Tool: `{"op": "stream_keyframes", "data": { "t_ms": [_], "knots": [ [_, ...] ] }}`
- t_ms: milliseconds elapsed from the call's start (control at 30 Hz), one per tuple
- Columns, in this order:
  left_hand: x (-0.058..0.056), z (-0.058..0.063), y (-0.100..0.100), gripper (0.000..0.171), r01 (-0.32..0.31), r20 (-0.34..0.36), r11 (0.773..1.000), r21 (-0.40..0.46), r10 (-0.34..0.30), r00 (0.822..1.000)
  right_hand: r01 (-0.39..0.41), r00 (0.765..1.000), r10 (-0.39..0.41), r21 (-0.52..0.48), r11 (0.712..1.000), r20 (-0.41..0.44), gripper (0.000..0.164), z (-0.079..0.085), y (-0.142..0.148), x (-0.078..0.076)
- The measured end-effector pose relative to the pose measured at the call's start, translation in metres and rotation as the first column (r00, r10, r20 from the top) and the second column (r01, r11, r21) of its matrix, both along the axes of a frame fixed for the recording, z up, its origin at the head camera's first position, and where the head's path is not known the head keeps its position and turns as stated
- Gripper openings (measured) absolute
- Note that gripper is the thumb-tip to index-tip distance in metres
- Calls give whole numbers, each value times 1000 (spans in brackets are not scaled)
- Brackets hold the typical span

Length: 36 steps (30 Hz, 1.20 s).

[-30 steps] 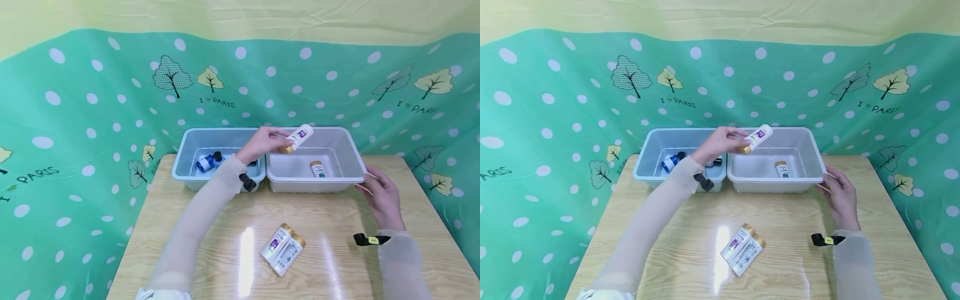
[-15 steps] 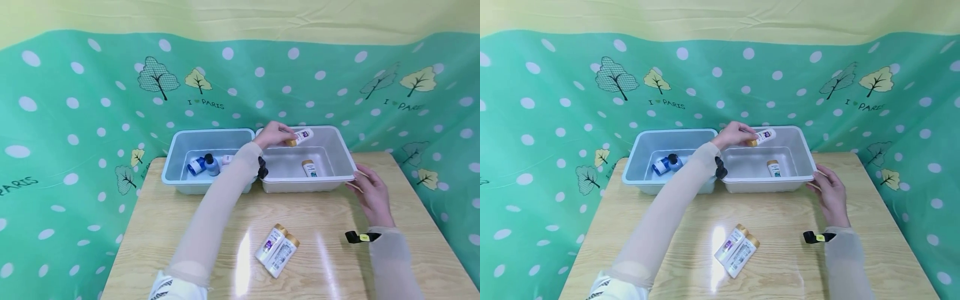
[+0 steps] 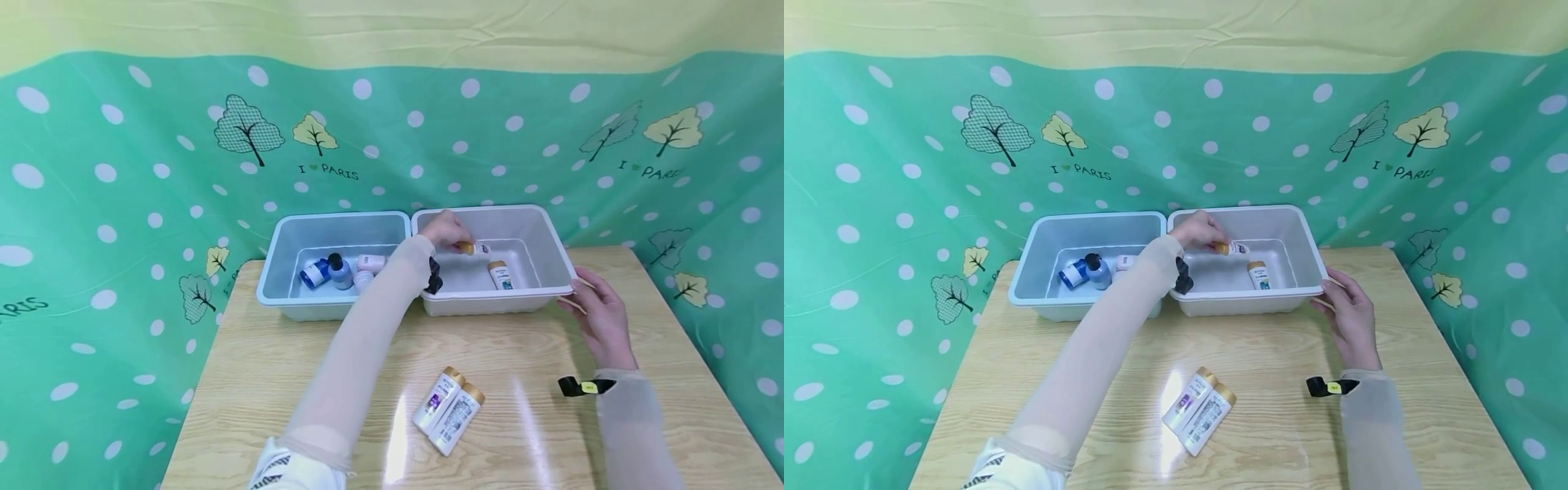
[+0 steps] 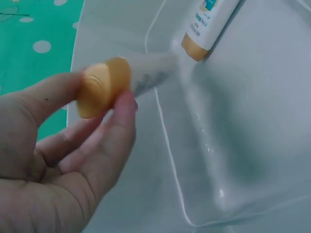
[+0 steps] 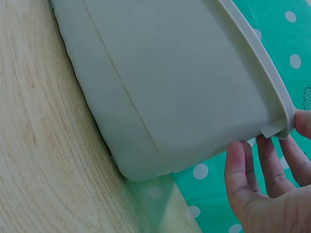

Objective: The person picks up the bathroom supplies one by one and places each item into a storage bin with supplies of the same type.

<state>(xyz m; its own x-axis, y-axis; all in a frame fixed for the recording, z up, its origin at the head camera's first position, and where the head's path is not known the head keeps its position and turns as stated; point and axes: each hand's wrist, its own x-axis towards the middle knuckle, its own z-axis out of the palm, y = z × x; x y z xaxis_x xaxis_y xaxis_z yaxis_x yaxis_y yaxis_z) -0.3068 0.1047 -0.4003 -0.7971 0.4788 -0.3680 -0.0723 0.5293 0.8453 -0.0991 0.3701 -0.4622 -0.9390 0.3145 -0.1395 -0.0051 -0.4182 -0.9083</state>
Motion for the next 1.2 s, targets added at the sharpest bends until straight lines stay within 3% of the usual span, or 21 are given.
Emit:
{"op": "stream_keyframes", "data": {
  "t_ms": [267,533,733,833,967,1067,1200],
  "knots": [
    [11,17,-4,10,-80,-68,996,-43,77,995,-26,999,24,-63,998,-33,44,1,-1,-1],
    [26,45,-5,10,20,-140,1000,-10,-21,990,-23,1000,22,-46,999,-19,47,2,-1,-1],
    [42,60,-19,25,96,-196,995,26,-89,976,-13,1000,13,-30,999,3,46,1,-2,-1],
    [53,63,-33,34,125,-273,992,9,-118,955,-7,1000,7,-20,1000,6,47,0,-3,-1],
    [74,63,-56,36,124,-391,992,-7,-117,913,1,1000,-1,12,1000,27,50,1,-3,0],
    [93,61,-72,37,119,-423,992,27,-97,901,8,999,-9,17,1000,41,52,2,-3,2],
    [123,56,-94,40,127,-418,990,54,-93,904,16,998,-18,27,1000,57,53,3,-4,2]
  ]
}}
